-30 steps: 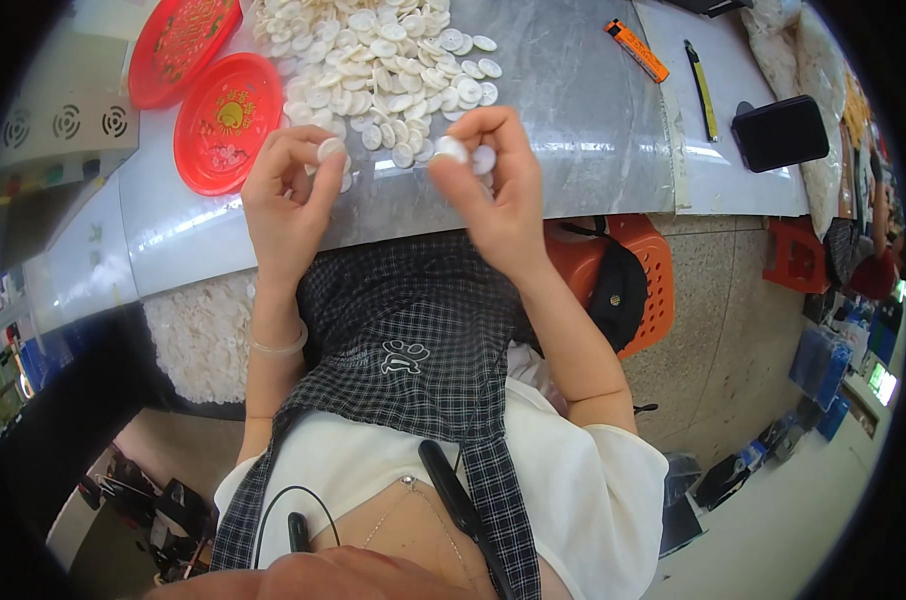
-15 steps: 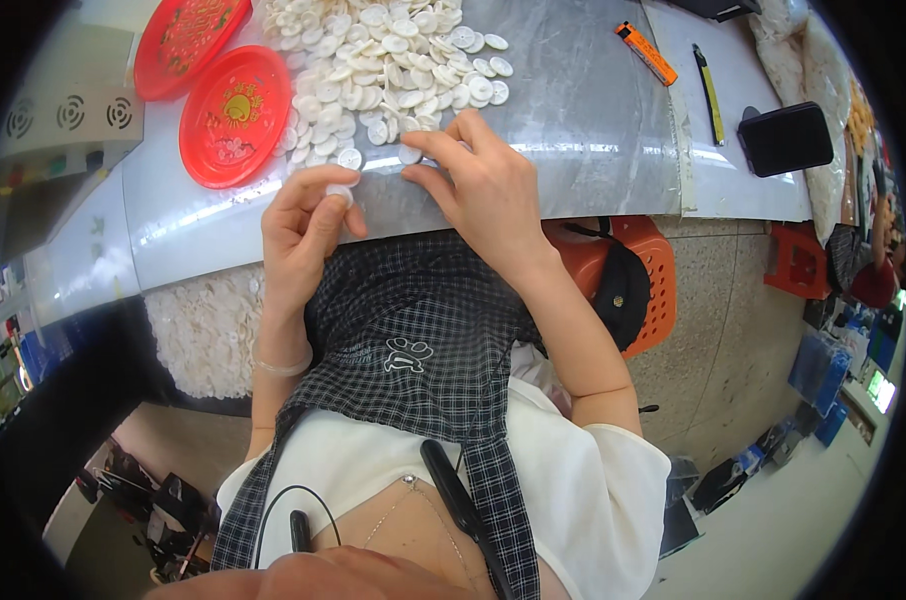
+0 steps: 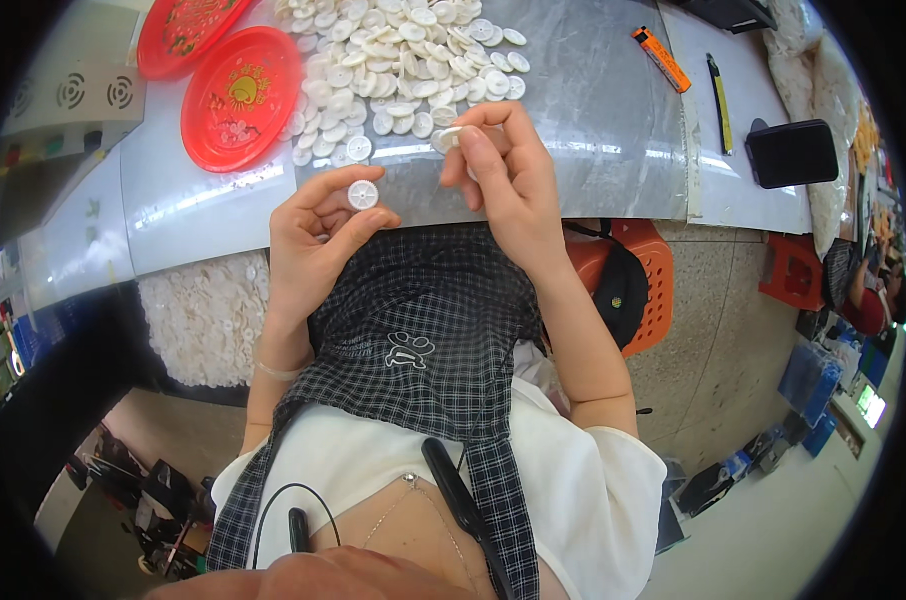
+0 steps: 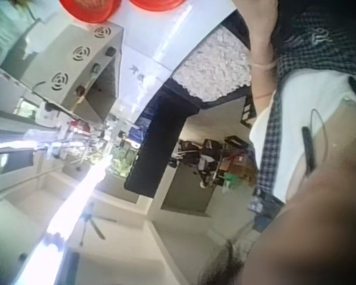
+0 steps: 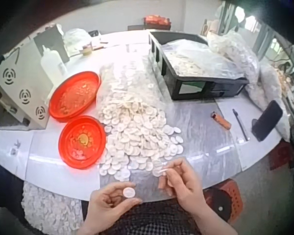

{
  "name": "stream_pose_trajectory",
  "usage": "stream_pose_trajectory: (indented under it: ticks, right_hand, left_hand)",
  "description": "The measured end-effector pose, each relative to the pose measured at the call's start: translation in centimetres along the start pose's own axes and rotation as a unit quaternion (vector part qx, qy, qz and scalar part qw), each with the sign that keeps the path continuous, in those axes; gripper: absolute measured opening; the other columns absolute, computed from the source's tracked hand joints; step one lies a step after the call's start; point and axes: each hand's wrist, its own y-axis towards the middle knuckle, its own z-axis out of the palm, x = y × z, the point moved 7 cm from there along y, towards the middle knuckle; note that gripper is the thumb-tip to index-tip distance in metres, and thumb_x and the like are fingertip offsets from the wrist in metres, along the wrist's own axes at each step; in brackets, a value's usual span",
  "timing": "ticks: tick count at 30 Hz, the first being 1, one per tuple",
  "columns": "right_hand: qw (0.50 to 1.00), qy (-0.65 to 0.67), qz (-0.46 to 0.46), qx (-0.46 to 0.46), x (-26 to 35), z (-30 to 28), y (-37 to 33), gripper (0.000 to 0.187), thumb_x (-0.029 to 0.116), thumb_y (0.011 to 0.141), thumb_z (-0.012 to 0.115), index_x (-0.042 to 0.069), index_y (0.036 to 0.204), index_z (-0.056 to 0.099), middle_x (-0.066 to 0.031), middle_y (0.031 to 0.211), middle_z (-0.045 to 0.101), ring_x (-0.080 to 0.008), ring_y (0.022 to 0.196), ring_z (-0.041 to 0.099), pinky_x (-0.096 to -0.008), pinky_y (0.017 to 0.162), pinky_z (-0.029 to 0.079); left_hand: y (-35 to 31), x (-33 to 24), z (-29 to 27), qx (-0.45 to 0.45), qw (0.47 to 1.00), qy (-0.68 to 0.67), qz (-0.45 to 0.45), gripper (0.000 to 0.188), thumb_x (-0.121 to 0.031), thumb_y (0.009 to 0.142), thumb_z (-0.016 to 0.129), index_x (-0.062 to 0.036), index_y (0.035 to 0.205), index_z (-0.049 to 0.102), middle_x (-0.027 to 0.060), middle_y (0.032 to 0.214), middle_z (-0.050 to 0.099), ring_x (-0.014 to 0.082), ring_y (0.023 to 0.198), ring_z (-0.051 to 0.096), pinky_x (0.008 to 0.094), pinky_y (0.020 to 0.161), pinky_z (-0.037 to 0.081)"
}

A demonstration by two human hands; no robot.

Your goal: Inspecting and sorting small white plastic toy components at a workbench.

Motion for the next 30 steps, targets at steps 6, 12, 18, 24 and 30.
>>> stream_pose_trajectory:
  ticks: [6,12,18,24,30]
  right_hand:
    - [0.978,0.172,0.082,0.087,-1.2,1.0,-0.4,0.014,0.013,0.095,0.056,0.007,0.107,0.050,-0.0063,0.089,0.062,-0.0030,0.061,0.044,-0.0161,0.053,0.034]
    - [0.995,0.003,-0.067,0.076,-0.4,1.2,-0.5,0.023,0.007,0.090,0.064,0.005,0.108,0.050,-0.0033,0.091,0.061,-0.0060,0.081,0.057,-0.0188,0.069,0.045]
    - [0.996,0.000,-0.066,0.062,0.0,1.3,-0.6,0.030,0.008,0.085,0.072,0.004,0.109,0.054,-0.0002,0.092,0.060,-0.0035,0.082,0.055,-0.0186,0.068,0.044]
    - [0.992,-0.056,-0.085,0.078,0.2,1.3,-0.6,0.035,0.001,0.084,0.071,0.003,0.111,0.049,-0.0044,0.095,0.062,-0.0100,0.088,0.062,-0.0221,0.077,0.050]
    - [0.993,-0.034,-0.082,0.073,0.0,1.0,-0.5,0.035,0.001,0.082,0.073,0.004,0.108,0.049,-0.0044,0.095,0.061,-0.0105,0.088,0.063,-0.0234,0.077,0.052]
  left_hand:
    - [0.0,0.4,0.1,0.009,0.999,-0.032,-0.018,0.031,-0.004,0.086,0.070,0.0008,0.115,0.061,0.0018,0.078,0.070,-0.0050,0.054,0.037,0.0133,0.046,0.026]
    - [0.1,0.7,0.5,0.017,0.996,-0.077,-0.030,0.032,-0.004,0.088,0.068,0.0010,0.118,0.059,0.0055,0.080,0.069,-0.0038,0.055,0.043,0.0120,0.047,0.029]
    - [0.2,0.8,0.5,0.039,0.971,-0.222,-0.082,0.013,-0.011,0.096,0.056,-0.0036,0.105,0.051,0.0034,0.076,0.059,-0.0018,0.051,0.037,0.0130,0.041,0.026]
    - [0.4,0.9,-0.2,0.005,0.968,-0.242,-0.066,0.009,-0.011,0.095,0.057,-0.0074,0.096,0.049,-0.0044,0.071,0.046,-0.0019,0.051,0.031,0.0147,0.042,0.022]
    - [1.4,-0.6,-0.6,-0.079,0.996,0.031,0.026,0.012,-0.005,0.090,0.063,-0.0044,0.101,0.057,-0.0076,0.066,0.040,-0.0011,0.052,0.030,0.0165,0.045,0.023]
